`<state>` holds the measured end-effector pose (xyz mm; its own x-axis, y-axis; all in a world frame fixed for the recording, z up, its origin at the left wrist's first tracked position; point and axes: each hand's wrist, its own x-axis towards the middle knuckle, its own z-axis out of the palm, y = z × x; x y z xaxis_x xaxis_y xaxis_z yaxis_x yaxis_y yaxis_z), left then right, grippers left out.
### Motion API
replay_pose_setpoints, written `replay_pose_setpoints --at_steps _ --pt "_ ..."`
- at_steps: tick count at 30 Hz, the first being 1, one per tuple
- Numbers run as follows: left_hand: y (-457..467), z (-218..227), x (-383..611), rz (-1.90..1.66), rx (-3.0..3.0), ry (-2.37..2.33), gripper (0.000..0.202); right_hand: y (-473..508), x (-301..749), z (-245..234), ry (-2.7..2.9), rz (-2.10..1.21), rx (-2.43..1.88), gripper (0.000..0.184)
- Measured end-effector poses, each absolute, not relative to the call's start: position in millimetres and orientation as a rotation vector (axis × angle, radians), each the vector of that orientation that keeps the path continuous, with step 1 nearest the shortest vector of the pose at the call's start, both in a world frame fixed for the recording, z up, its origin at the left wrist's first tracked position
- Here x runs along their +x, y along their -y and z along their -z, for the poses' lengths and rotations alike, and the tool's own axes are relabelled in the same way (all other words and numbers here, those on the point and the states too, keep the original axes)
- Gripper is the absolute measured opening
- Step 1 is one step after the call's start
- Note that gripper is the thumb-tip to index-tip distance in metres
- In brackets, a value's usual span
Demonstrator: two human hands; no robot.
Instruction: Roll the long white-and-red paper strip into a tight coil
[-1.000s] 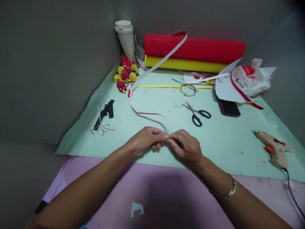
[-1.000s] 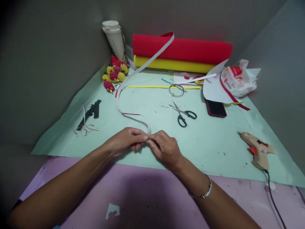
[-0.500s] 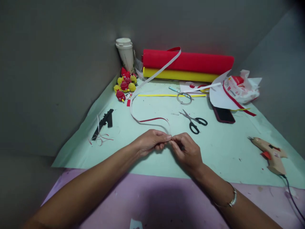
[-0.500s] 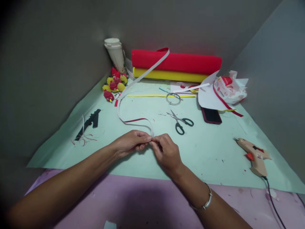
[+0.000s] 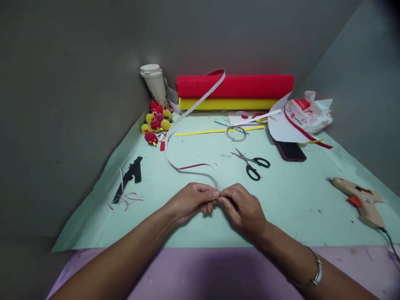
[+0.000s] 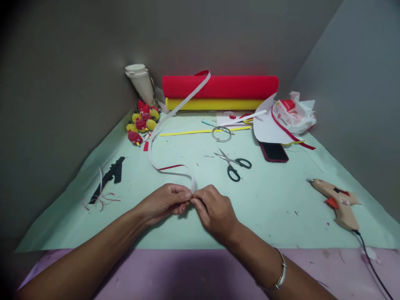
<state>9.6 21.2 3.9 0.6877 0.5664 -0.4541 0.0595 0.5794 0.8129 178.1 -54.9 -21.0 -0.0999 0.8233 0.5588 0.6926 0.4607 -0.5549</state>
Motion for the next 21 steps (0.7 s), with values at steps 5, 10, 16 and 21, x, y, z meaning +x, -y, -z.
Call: replay_pose_setpoints --at_steps 5,10,16,21 --pt "-22.0 -4.7 8.9 -0.304 0.939 -0.787 0.032 54.7 179.8 22.8 1.836 -0.239 -1.263 0.008" --pt "-23.1 -6.4 7.5 -0.266 0.962 -0.819 0.034 53.7 181.5 23.1 1.823 -0.315 -1.236 0.006" --pt "-20.2 -7.7 9.1 -0.306 0.987 -0.875 0.035 52.5 179.7 21.5 1.759 -0.293 -1.25 0.006" --pt "-18.7 -7.6 9.8 -0.32 0.987 -0.859 0.034 54.0 177.8 22.6 1.776 -0.223 -1.293 0.006"
